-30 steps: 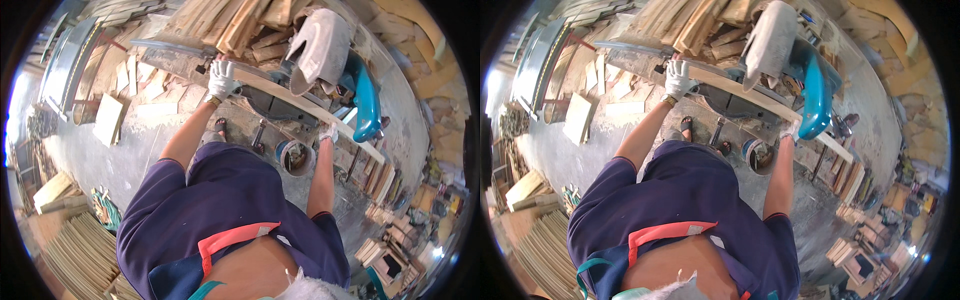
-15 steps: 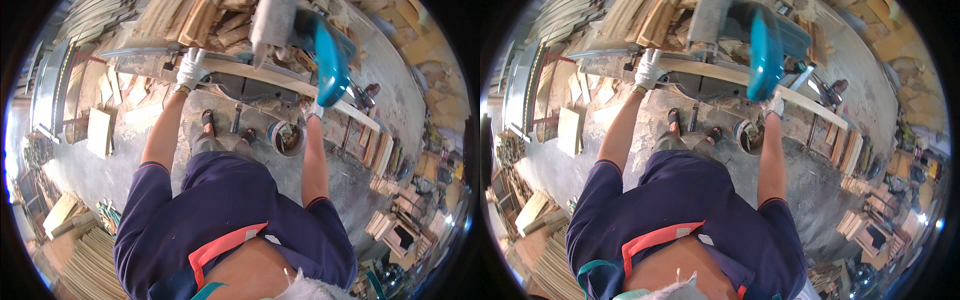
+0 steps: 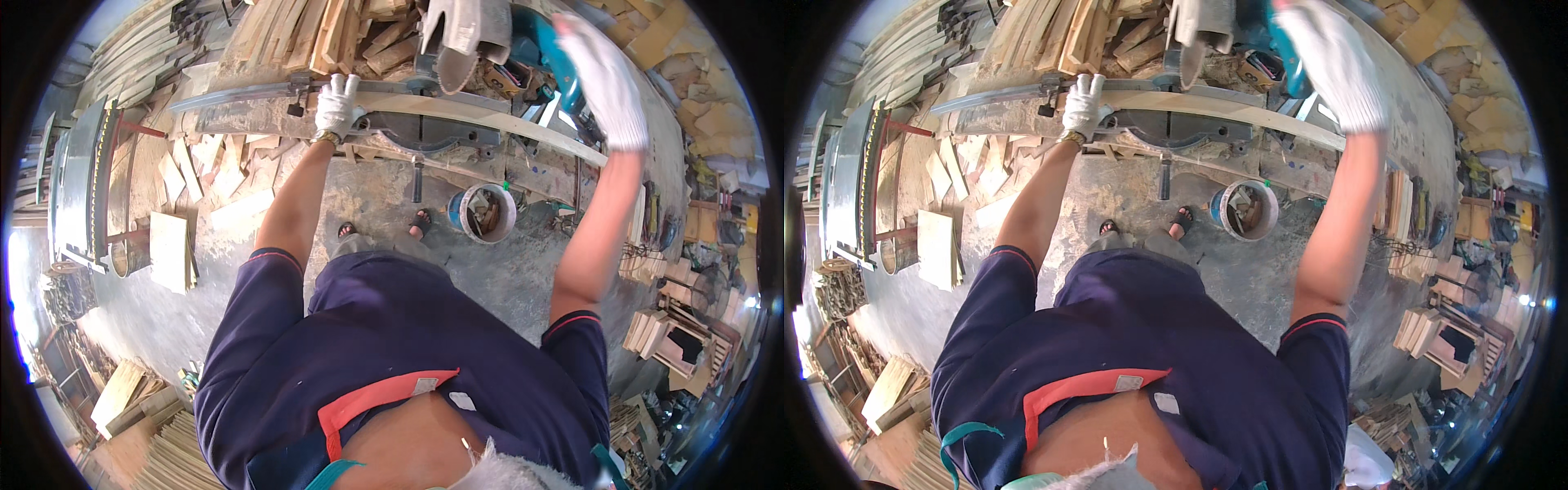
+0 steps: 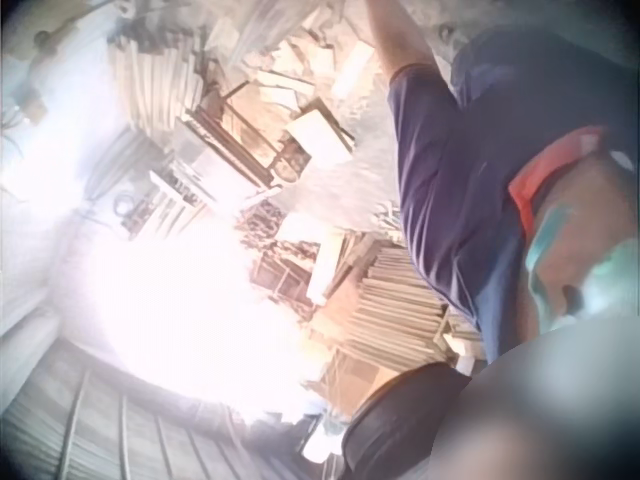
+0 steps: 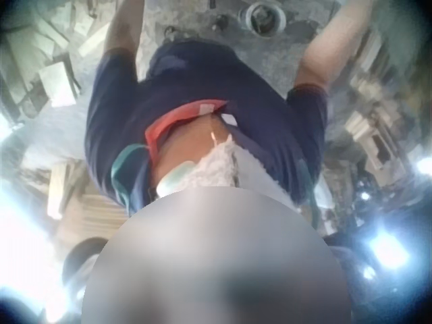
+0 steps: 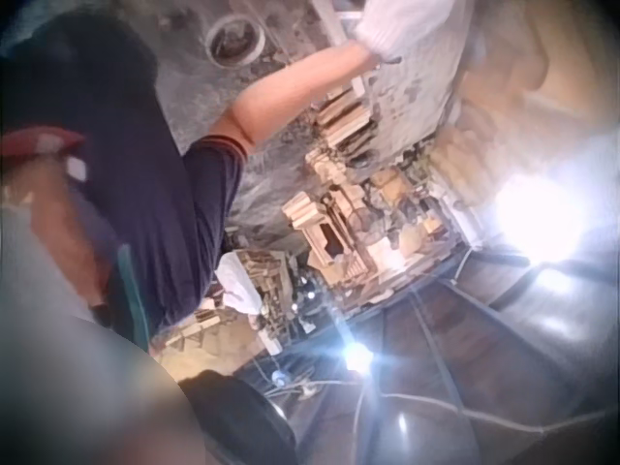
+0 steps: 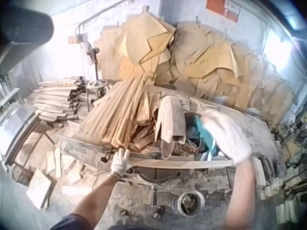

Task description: The person repeatedly picks up wooden planks, positions them on a miter saw, and cuts them into smaller pieces. The cut pieces are placed into a bucket or stacked on the workbench. The person also uses a nail gun to fasten some pieces together.

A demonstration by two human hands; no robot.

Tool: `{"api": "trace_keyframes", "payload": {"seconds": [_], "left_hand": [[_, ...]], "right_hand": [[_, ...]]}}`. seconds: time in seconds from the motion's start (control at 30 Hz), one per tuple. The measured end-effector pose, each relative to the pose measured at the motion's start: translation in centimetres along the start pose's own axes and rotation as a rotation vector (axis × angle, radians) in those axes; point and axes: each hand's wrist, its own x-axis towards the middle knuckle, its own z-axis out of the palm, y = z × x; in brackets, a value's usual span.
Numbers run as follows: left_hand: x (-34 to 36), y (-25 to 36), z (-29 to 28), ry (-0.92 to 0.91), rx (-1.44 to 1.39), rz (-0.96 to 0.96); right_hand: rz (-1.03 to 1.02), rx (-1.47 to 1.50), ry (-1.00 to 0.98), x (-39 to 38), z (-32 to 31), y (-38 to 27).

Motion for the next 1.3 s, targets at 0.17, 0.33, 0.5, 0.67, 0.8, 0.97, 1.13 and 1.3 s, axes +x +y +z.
{"api": "trace_keyframes", "payload": {"seconds": [0.17, 0.33, 0.5, 0.67, 0.8, 0.97, 1.13, 1.3], "left_hand": [[0.0, 0.3, -0.2, -0.093, 0.008, -0.032], [0.1, 0.1, 0.1, -0.105, 0.002, -0.028], [0.0, 0.0, 0.2, -0.126, 0.004, -0.025], [0.0, 0.1, 0.1, -0.069, -0.001, -0.023], [0.3, 0.0, 0.2, -0.121, -0.040, -0.036], [0.0, -0.1, 0.2, -0.073, -0.058, -0.016], [-0.1, 0.0, -0.2, -0.053, -0.061, 0.000], [0.0, 0.0, -0.5, -0.061, -0.102, -0.010]], "right_hand": [[0.500, -0.076, -0.338, 4.6, 0.9, -4.2], [0.603, 0.170, -0.232, -0.1, 1.9, -5.1], [0.751, 0.434, -0.091, -7.1, 7.0, -4.5], [0.733, 0.364, 0.105, -12.8, 13.4, -3.0], [0.696, 0.316, 0.211, -15.8, 17.3, -1.5], [0.592, 0.171, 0.286, -18.0, 20.6, -0.3], [0.494, 0.111, 0.361, -19.0, 22.1, -0.8], [0.630, 0.148, 0.294, -19.6, 22.7, -0.8]]}}
